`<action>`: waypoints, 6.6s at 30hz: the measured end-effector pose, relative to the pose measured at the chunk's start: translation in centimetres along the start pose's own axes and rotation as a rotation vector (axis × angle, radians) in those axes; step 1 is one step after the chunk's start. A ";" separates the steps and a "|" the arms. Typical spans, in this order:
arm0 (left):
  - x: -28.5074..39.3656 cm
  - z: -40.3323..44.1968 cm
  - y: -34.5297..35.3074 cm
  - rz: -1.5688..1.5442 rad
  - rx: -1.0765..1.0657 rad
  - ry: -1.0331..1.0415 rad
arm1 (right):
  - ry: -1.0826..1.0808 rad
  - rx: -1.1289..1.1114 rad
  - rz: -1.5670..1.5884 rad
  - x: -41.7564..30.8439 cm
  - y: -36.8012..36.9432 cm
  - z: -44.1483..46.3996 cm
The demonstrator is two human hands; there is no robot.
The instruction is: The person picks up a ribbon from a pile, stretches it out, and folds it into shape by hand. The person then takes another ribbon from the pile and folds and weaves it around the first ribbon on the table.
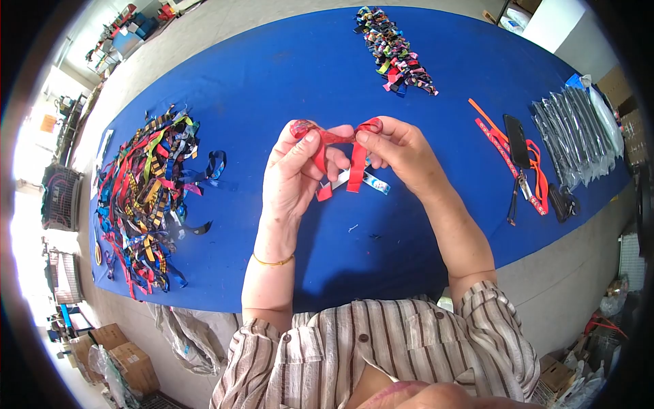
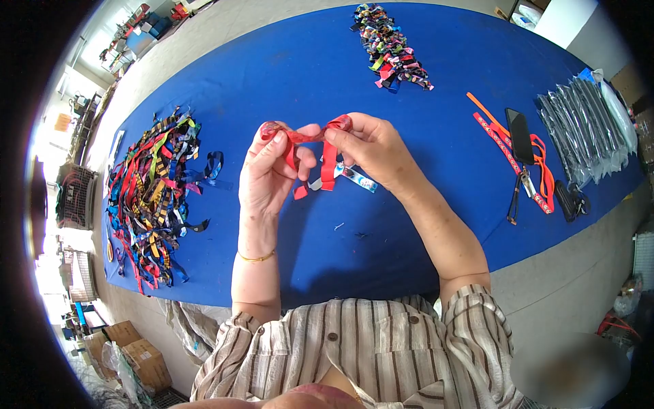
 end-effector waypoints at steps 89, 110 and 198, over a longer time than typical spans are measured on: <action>-0.9 -0.2 0.2 0.317 0.176 -0.036 | -0.146 0.003 -0.174 0.0 1.6 -0.7; -0.8 -0.8 1.2 0.590 0.011 -0.174 | -0.165 -0.191 -0.291 -3.2 0.8 -1.7; -0.9 -0.5 0.7 0.533 0.093 -0.198 | -0.148 -0.285 -0.214 -0.9 -0.7 -0.3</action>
Point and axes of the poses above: each hand's wrist, its own z-axis towards the middle knuckle, its own y-axis out of the palm, x = y × z, the point moved 3 cm from there along z, towards the middle knuckle, and after that the axes turned 9 degrees about -z, right-handed, at the moved point
